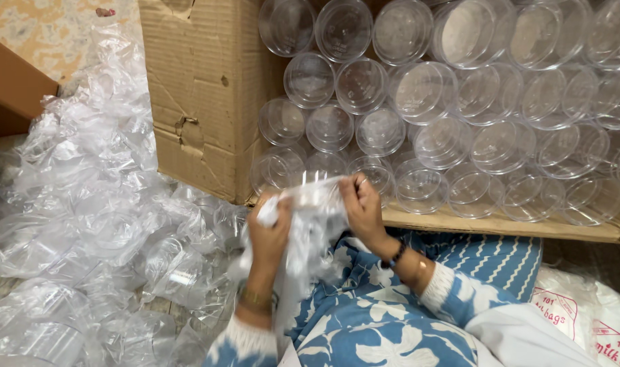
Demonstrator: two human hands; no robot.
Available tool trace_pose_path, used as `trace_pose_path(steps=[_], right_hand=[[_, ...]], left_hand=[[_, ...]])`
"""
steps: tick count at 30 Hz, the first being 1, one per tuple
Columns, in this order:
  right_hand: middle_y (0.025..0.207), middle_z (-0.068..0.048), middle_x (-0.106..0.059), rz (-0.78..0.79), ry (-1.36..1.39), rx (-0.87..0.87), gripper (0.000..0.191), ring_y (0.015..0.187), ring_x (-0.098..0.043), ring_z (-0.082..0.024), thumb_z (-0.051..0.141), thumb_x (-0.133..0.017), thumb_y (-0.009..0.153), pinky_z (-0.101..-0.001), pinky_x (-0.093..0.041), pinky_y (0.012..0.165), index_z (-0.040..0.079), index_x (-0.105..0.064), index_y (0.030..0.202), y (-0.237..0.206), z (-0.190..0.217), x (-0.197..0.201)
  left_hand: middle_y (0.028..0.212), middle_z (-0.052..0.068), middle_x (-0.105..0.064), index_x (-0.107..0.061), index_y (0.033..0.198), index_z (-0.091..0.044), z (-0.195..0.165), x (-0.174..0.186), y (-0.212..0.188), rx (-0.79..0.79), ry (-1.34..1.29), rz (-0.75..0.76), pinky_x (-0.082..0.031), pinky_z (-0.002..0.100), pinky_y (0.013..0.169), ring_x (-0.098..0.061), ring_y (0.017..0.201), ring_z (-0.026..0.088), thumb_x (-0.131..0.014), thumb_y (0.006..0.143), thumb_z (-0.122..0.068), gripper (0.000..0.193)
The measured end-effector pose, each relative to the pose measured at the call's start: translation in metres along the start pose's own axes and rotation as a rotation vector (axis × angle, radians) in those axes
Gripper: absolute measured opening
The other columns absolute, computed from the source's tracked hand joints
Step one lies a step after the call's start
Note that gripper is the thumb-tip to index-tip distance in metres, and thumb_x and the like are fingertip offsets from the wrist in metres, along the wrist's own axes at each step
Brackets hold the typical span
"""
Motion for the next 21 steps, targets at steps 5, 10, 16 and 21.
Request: trace_pose_path(steps=[5,10,16,21], right_hand=[[0.081,0.008,-0.049,0.266,0.016,-0.094,0.025,0.075,-0.041,-0.002,0.021,-0.054,0.11,-0.0192,-0.039,0.066,0.006,-0.054,0.091,-0.039,-0.004,-0.026],[0.069,0.005,-0.044,0.306,-0.223,-0.058,0.025,0.064,-0.038,-0.005,0.019,-0.058,0.106,-0.0253,-0.035,0.054,0.003,-0.055,0.088,-0.05,-0.012,-0.043],[0.06,-0.002,-0.049,0.316,-0.505,-0.135,0.026,0.053,-0.047,-0.009,0.023,-0.056,0.104,-0.0292,-0.04,0.052,0.003,-0.053,0.088,-0.054,-0.025,-0.025],[0.078,-0.003,-0.052,0.291,-0.303,-0.39,0.028,0.07,-0.047,-0.012,0.024,-0.054,0.112,-0.0312,-0.041,0.058,0.004,-0.057,0.094,-0.072,-0.092,0.014]], left_hand=[[0.082,-0.005,-0.062,-0.064,0.104,-0.005,0.036,0.049,-0.057,0.148,0.046,-0.046,-0.044,0.021,0.064,-0.053,0.074,0.003,-0.066,0.101,-0.015,0.011],[0.092,-0.004,-0.063,-0.064,0.132,-0.006,0.123,0.065,-0.054,0.317,-0.173,0.181,-0.043,0.019,0.068,-0.053,0.078,0.003,-0.065,0.104,-0.021,0.032],[0.091,-0.004,-0.063,-0.065,0.133,-0.006,0.168,0.042,-0.06,0.578,-0.403,0.212,-0.044,0.021,0.064,-0.053,0.075,0.004,-0.065,0.104,-0.025,0.035],[0.091,-0.003,-0.066,-0.068,0.121,-0.007,0.176,0.035,-0.077,0.552,-0.287,0.202,-0.047,0.024,0.065,-0.056,0.076,0.004,-0.065,0.104,-0.027,0.026]])
Point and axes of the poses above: each hand's wrist, its own y-axis towards the middle knuckle, its own x-axis out of the back of the hand, z = x × y, the point moved 4 cm from there along y, towards the middle knuckle
